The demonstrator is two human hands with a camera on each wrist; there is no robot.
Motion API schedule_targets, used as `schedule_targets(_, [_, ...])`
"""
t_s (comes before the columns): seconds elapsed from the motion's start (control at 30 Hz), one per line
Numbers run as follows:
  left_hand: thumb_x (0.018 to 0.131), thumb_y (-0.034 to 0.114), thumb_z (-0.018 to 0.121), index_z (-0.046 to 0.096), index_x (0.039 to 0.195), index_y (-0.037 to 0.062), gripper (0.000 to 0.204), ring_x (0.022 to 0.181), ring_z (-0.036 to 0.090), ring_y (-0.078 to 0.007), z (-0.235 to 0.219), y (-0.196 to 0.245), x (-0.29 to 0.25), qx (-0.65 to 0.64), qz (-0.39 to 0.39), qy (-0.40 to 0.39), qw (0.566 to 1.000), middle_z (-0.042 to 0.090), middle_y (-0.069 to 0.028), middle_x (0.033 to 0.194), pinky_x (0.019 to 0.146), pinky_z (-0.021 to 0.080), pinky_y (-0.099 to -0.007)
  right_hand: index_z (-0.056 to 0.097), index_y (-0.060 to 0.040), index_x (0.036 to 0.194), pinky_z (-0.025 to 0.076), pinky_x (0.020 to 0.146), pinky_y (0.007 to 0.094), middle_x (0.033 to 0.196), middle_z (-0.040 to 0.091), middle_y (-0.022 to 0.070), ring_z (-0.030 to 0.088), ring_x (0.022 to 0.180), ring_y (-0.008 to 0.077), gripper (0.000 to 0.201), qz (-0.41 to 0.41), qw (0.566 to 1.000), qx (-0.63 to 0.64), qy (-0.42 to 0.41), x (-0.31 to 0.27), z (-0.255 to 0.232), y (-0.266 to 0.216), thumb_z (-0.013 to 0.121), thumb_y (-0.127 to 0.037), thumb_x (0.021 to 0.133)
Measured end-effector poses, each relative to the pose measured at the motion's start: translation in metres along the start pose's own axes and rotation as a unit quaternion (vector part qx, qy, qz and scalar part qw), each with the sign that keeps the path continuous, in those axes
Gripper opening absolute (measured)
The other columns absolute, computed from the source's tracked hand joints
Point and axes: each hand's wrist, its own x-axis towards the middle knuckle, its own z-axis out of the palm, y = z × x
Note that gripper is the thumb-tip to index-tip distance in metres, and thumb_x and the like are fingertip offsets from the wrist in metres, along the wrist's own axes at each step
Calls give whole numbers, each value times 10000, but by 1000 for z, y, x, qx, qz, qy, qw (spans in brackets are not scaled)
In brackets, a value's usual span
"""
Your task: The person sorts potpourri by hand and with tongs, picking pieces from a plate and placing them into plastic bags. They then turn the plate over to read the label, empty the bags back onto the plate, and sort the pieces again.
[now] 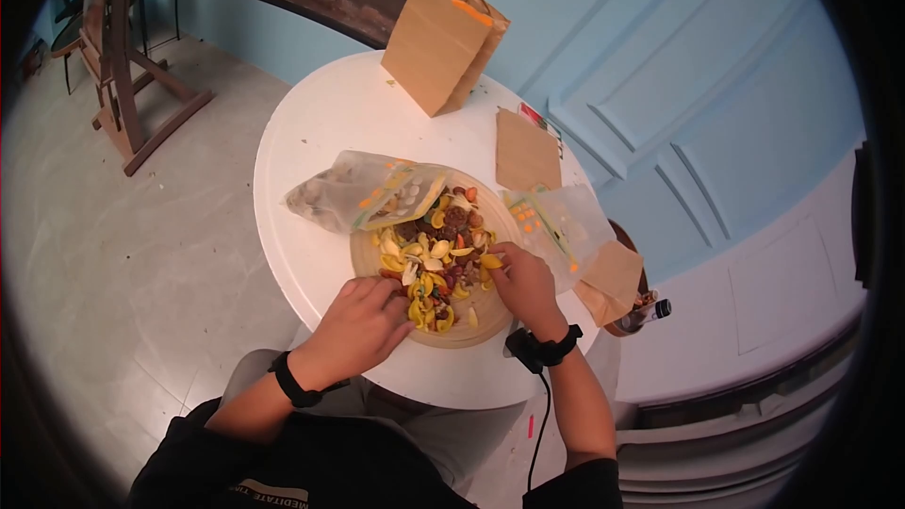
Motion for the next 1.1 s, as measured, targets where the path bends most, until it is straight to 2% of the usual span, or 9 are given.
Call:
schedule_targets(0.17, [897,223,712,674,1081,25,273,1118,566,-314,0,1,2,2,-5,-3,1000,594,-139,1178,980,426,-423,700,-140,1117,552,712,413,960,702,69,703,843,299,242,-34,998,14,47,-8,4,9,693,-134,875])
schedule_targets(0.27, [893,220,715,670,1083,28,274,1115,564,-317,0,2,2,2,-8,-1,1000,593,-139,1177,979,422,-428,709,-131,1081,547,697,413,922,694,76,695,817,309,199,-15,999,50,6,-14,0,-5,695,-143,883])
schedule_targets(0.37, [890,217,717,665,1084,29,275,1110,563,-318,1,2,2,0,-9,2,1000,592,-140,1174,977,420,-431,722,-117,1016,541,677,420,885,686,90,689,801,321,144,-45,998,32,-42,-14,3,-7,704,-182,889])
schedule_targets(0.5, [889,213,716,663,1080,30,269,1106,563,-318,2,2,2,-5,-9,9,1000,591,-141,1169,972,421,-431,738,-99,971,535,657,430,862,696,107,689,789,334,168,-55,997,-47,-7,-11,7,-14,714,-246,894])
schedule_targets(0.67, [893,216,713,666,1079,29,268,1111,564,-317,3,1,0,-13,-8,14,1000,592,-140,1171,979,422,-429,748,-72,986,536,647,423,824,703,119,691,750,323,209,-62,998,-30,-10,1,23,2,710,-262,908])
schedule_targets(0.77, [895,220,712,671,1077,26,269,1117,564,-315,3,-1,-1,-16,-5,12,1000,594,-140,1174,985,422,-428,741,-43,979,540,647,378,808,709,125,692,706,275,199,-35,996,83,-17,2,18,4,701,-230,923])
schedule_targets(0.87, [896,224,712,676,1074,28,268,1121,563,-312,2,-2,0,-16,-5,9,1000,595,-138,1175,988,423,-427,722,6,1003,535,647,309,817,730,106,686,690,183,215,-16,989,146,-30,5,1,-5,682,-200,955])
schedule_targets(0.97, [894,229,714,679,1073,36,265,1124,563,-308,3,-2,0,-19,-3,7,1000,596,-133,1172,984,423,-424,704,33,1052,522,638,251,858,739,82,677,713,116,240,44,950,304,-51,9,-6,-16,665,-194,981])
schedule_targets(1.1, [896,239,711,681,1074,48,262,1127,565,-305,0,-7,0,-40,2,-3,999,599,-126,1168,975,422,-424,683,51,1113,502,621,208,909,739,62,663,729,81,282,41,919,389,-50,19,-15,-55,652,-203,995])
